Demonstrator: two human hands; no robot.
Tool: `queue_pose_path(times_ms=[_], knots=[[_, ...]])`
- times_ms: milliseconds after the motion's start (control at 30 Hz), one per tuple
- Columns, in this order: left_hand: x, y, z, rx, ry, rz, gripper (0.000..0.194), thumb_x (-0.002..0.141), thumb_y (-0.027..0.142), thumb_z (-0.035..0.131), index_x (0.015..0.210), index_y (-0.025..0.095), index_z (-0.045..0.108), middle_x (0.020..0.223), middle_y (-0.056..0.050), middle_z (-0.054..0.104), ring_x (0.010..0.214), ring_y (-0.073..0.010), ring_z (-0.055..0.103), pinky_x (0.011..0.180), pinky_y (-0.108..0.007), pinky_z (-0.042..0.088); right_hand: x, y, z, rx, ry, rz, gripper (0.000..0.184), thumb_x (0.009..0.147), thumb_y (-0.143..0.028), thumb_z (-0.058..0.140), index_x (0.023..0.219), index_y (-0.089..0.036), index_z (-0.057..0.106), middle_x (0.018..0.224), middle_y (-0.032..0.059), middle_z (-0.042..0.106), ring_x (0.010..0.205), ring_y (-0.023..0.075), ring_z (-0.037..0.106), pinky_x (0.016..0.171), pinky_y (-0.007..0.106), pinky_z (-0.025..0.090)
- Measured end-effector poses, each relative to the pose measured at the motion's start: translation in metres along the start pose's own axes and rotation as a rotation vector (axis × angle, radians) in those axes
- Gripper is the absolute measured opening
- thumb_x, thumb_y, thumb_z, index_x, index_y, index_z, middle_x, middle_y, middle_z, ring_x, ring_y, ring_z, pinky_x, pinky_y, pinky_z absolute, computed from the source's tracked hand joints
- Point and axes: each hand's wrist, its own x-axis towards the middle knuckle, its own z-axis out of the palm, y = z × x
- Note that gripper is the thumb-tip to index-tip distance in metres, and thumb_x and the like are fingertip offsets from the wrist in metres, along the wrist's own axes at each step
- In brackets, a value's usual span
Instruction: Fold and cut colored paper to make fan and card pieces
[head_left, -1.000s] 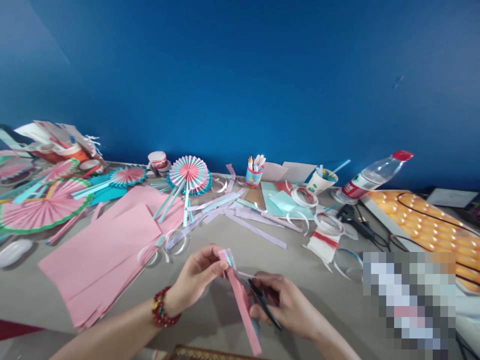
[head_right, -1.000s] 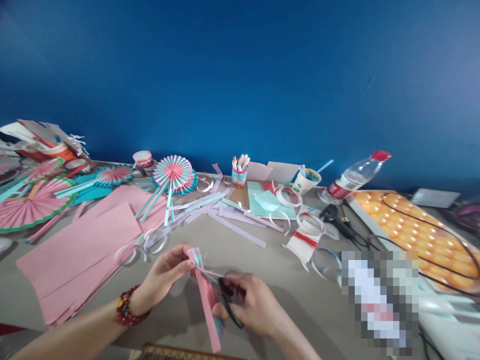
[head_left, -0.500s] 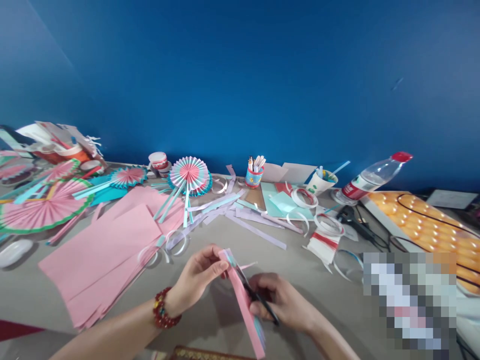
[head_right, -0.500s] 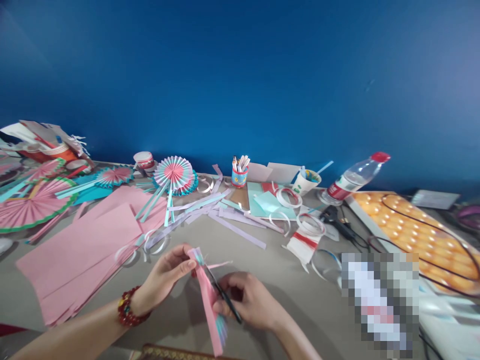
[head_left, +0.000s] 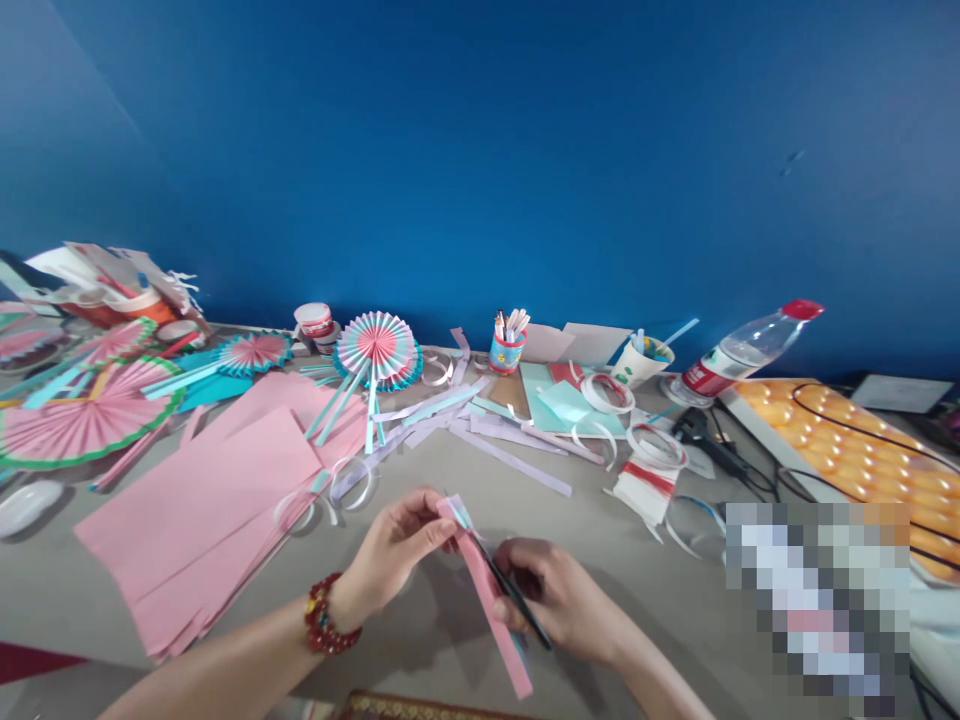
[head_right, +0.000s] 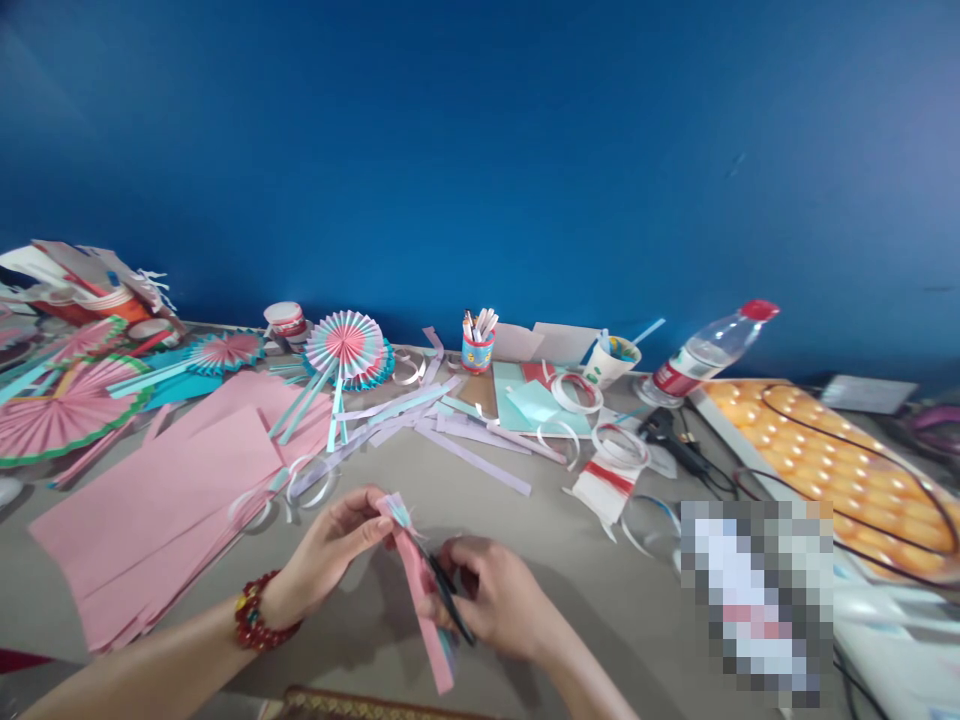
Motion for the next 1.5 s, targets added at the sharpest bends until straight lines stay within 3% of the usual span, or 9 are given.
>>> queue_pose_path(times_ms=[200,433,867,1500], knots=[[0.001,0.001,0.001,-0.029,-0.008,0.005,0.024,0.082,0.036,0.073,0.079,0.014,0.063,0.071,-0.001,0.068,0.066,-0.0111,0.062,0.065,-0.020,0.047,-0.001,-0.001,0.000,0.034,-0.019,0.013,0.054,0.077,-0.073,0.056,0.070,-0.019,0.050,0.065,-0.0047,0.041,0.058,0.0100,0.033,0.052,0.021,0.026],[-0.001,-0.003,-0.001,-0.012,0.025,0.043,0.021,0.083,0.034,0.072,0.081,0.015,0.063,0.075,-0.002,0.070,0.070,-0.0119,0.064,0.067,-0.020,0.049,-0.006,-0.009,-0.004,-0.111,0.005,0.033,0.048,0.076,-0.067,0.061,0.072,-0.019,0.052,0.065,-0.0046,0.044,0.057,0.0095,0.034,0.053,0.021,0.025],[-0.002,0.000,0.005,0.023,0.043,-0.001,0.026,0.078,0.038,0.076,0.076,0.015,0.064,0.071,-0.002,0.070,0.068,-0.0135,0.063,0.066,-0.022,0.050,0.000,-0.013,-0.004,-0.127,0.008,0.043,0.051,0.077,-0.067,0.059,0.064,-0.020,0.043,0.060,-0.0055,0.038,0.055,0.0090,0.029,0.050,0.022,0.021],[-0.002,-0.001,0.005,0.017,0.014,-0.029,0.027,0.082,0.039,0.073,0.077,0.015,0.061,0.076,-0.004,0.072,0.070,-0.0144,0.065,0.067,-0.023,0.049,0.000,-0.004,0.009,0.046,0.001,0.047,0.053,0.077,-0.067,0.059,0.063,-0.020,0.040,0.060,-0.0060,0.035,0.057,0.0087,0.028,0.049,0.021,0.021]])
